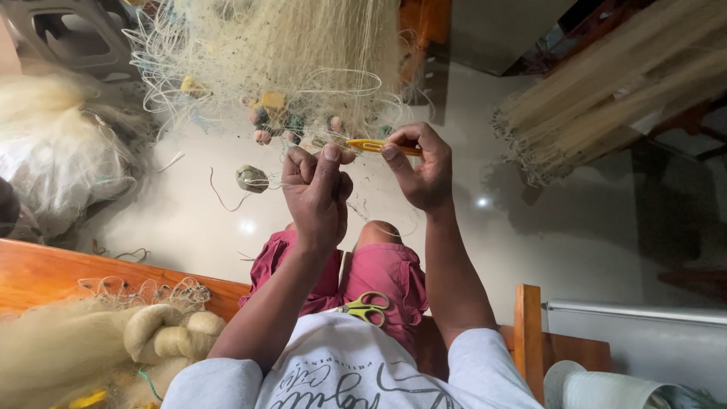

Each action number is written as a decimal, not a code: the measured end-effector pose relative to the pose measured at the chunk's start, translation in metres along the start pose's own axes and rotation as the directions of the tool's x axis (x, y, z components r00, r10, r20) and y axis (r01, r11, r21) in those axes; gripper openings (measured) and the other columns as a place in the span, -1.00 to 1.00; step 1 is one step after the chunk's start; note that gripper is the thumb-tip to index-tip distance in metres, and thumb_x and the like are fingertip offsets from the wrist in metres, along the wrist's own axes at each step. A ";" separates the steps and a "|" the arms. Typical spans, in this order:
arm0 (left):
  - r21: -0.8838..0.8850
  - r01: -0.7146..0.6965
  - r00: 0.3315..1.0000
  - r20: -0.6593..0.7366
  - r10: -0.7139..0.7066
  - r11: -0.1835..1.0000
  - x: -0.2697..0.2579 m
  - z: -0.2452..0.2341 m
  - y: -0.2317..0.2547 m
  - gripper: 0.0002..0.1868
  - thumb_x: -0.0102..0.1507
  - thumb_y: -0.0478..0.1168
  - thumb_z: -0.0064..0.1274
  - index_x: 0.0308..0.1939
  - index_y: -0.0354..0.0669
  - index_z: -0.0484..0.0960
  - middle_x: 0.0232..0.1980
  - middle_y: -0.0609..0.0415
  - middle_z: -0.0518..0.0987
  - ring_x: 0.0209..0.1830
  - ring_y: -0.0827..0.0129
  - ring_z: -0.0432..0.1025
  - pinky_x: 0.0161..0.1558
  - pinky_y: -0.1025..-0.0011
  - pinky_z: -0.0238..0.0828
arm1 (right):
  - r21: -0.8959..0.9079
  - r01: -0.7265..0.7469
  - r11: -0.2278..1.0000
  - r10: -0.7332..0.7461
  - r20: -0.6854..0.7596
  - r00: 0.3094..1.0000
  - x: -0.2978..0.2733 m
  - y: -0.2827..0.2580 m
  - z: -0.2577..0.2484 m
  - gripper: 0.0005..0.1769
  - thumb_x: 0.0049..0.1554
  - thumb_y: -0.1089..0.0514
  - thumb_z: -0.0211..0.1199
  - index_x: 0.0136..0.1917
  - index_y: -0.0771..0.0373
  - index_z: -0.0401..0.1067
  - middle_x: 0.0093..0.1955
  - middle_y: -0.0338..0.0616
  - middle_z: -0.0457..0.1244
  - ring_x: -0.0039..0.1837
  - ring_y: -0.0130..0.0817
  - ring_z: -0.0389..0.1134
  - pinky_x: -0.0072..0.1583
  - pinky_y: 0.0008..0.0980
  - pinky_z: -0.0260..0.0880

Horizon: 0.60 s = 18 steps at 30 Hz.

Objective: A person is repairing a fishing net by weaving and knotting the mesh using a yellow shuttle and scissors.

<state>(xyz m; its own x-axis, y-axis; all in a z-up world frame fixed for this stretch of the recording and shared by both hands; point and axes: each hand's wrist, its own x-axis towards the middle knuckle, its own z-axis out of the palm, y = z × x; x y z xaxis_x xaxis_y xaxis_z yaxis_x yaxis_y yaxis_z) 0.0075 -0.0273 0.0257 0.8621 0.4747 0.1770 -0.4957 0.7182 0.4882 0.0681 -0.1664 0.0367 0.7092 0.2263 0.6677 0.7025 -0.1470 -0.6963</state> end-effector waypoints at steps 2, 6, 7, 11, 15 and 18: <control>0.015 -0.008 1.000 0.011 0.008 1.000 0.001 0.004 0.003 -0.57 0.35 -0.34 0.05 -0.42 0.06 0.11 -0.42 -0.21 0.58 -0.69 0.65 -0.07 -0.65 0.68 -0.15 | -0.002 0.027 1.000 -0.027 -0.005 1.000 0.001 0.001 0.000 -0.85 0.16 0.23 0.35 -0.03 0.31 0.45 -0.23 -0.11 0.29 -0.18 -0.42 0.30 -0.05 -0.35 0.40; 0.020 -0.038 0.999 0.040 0.037 0.999 0.002 0.006 -0.008 -0.56 0.35 -0.34 0.05 -0.43 0.05 0.09 -0.46 -0.19 0.55 -0.68 0.64 -0.12 -0.68 0.67 -0.18 | 0.046 0.172 0.984 -0.172 -0.007 0.985 0.007 -0.005 0.011 -0.56 0.20 0.10 0.33 0.27 0.29 0.33 -0.09 -0.07 0.21 -0.07 -0.41 0.23 0.04 -0.33 0.36; 0.020 -0.037 0.999 0.041 0.036 0.999 0.001 0.007 -0.014 -0.56 0.35 -0.34 0.05 -0.43 0.05 0.09 -0.46 -0.19 0.55 -0.68 0.64 -0.12 -0.68 0.67 -0.18 | 0.045 0.172 0.984 -0.172 -0.008 0.985 0.012 -0.011 0.014 -0.56 0.20 0.10 0.33 0.27 0.29 0.33 -0.09 -0.07 0.21 -0.07 -0.41 0.23 0.04 -0.33 0.36; 0.112 -0.158 0.983 0.107 0.147 0.981 0.002 0.008 -0.038 -0.53 0.33 -0.39 0.09 -0.45 0.04 0.09 -0.59 0.05 0.38 -0.69 0.71 0.00 -0.65 0.72 -0.10 | 0.107 0.315 0.943 -0.315 -0.021 0.949 0.027 -0.024 0.019 -0.67 0.18 0.10 0.35 0.16 0.27 0.51 -0.02 -0.17 0.03 0.03 -0.45 0.10 0.16 -0.41 0.26; 0.237 -0.288 0.950 0.192 0.246 0.928 0.013 -0.002 -0.061 -0.49 0.30 -0.41 0.13 -0.47 0.04 0.09 -0.56 -0.01 0.48 -0.65 0.75 0.08 -0.63 0.71 -0.07 | 0.036 0.507 0.861 -0.492 -0.186 0.850 0.016 -0.040 0.004 -0.81 0.09 0.03 0.42 -0.11 0.16 0.58 0.13 -0.05 0.03 0.33 -0.06 0.09 0.40 -0.12 0.03; 0.208 -0.241 0.959 0.200 0.199 0.948 0.012 0.006 -0.042 -0.53 0.33 -0.37 0.11 -0.44 0.06 0.11 -0.45 -0.02 0.56 -0.66 0.70 0.11 -0.61 0.69 0.00 | 0.407 0.437 0.802 -0.341 -0.289 0.895 -0.021 -0.056 -0.022 -0.80 0.28 0.10 0.12 0.07 0.20 0.20 -0.02 0.09 0.15 -0.11 -0.02 0.38 0.16 0.19 0.39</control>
<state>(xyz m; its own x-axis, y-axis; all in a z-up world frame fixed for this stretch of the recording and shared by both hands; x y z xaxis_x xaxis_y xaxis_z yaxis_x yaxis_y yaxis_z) 0.0390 -0.0547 0.0121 0.7491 0.4969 0.4381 -0.6555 0.4607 0.5984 0.0148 -0.1842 0.0673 0.4121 -0.0258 0.9108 0.8493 0.3730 -0.3737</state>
